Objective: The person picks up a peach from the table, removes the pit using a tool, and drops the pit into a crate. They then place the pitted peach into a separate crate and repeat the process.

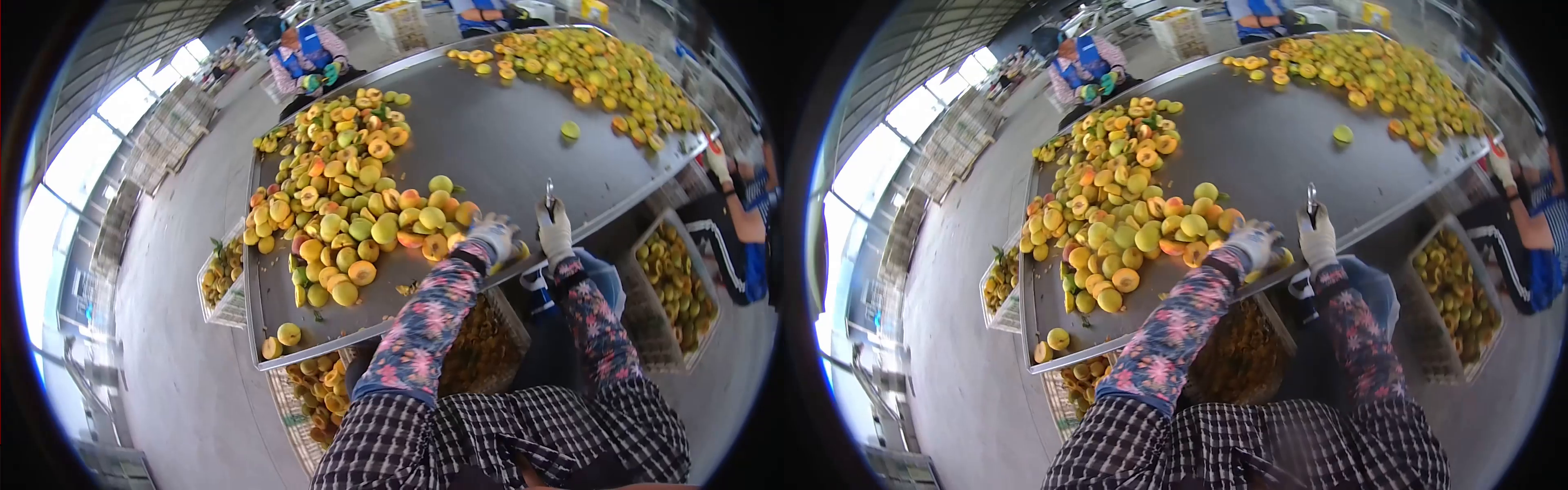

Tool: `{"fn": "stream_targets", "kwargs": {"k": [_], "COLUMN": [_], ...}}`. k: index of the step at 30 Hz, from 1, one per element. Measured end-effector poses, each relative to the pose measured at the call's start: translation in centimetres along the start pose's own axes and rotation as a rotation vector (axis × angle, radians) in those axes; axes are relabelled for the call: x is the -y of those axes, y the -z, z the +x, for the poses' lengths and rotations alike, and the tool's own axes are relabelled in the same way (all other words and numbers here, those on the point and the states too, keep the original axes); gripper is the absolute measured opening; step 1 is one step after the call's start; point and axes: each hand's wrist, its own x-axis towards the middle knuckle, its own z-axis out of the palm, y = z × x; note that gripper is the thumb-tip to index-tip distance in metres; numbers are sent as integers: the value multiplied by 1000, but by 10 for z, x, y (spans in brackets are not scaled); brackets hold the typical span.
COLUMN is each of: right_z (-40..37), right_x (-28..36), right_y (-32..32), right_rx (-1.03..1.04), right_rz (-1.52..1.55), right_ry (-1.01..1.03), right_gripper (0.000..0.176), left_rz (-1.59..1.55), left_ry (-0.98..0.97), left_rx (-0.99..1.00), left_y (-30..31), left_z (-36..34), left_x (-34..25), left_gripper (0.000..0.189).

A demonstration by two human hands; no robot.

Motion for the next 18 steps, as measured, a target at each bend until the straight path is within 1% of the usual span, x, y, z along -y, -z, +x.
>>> {"fn": "stream_targets", "kwargs": {"k": [1, 4, 5, 6, 7, 8, 10, 11, 12, 13, 14, 16, 17, 18], "right_z": [0, -1, -3, -6, -8, -9, -8, -7, -7, -11, -14, -15, -16, -17], "right_x": [-2, 1, 4, 8, 9, 10, 4, 2, 4, 11, 15, 16, 16, 15], "right_y": [-2, -3, -2, -3, -3, -2, -2, -2, -2, -3, -5, -7, -8, -8], "right_rx": [28, 16, 41, 40, 36, 32, 23, 20, 13, 8, 3, 2, -2, -2], "right_rz": [28, 12, 24, 3, -19, -43, -50, -51, -41, -29, -16, -40, -54, -94], "right_ry": [2, 13, -25, 21, 71, 119, 140, 150, 141, 131, 121, 111, 104, 122], "right_gripper": [29, 26, 26, 25, 25, 25, 24, 23, 22, 22, 21, 20, 20, 21], "left_rz": [-26, -77, -86, -97, -112, -84, 3, 21, 103, 82, 164, 142, 34, -73], "left_ry": [5, 13, 22, 30, 41, 52, 67, 114, 168, 187, 247, 189, 214, 238], "left_rx": [12, 73, 96, 119, 94, 138, 123, 230, 313, 356, 325, 415, 357, 296], "left_y": [3, 12, 16, 18, 16, 10, -9, -13, -6, 2, -1, 6, 13, 33], "left_z": [2, -2, -10, -17, -25, -29, -46, -54, -68, -85, -97, -108, -101, -95], "left_x": [0, 3, 9, 16, 26, 40, 72, 85, 91, 101, 116, 144, 150, 149], "left_gripper": [53, 54, 54, 54, 50, 45, 37, 39, 41, 44, 44, 45, 47, 48]}}
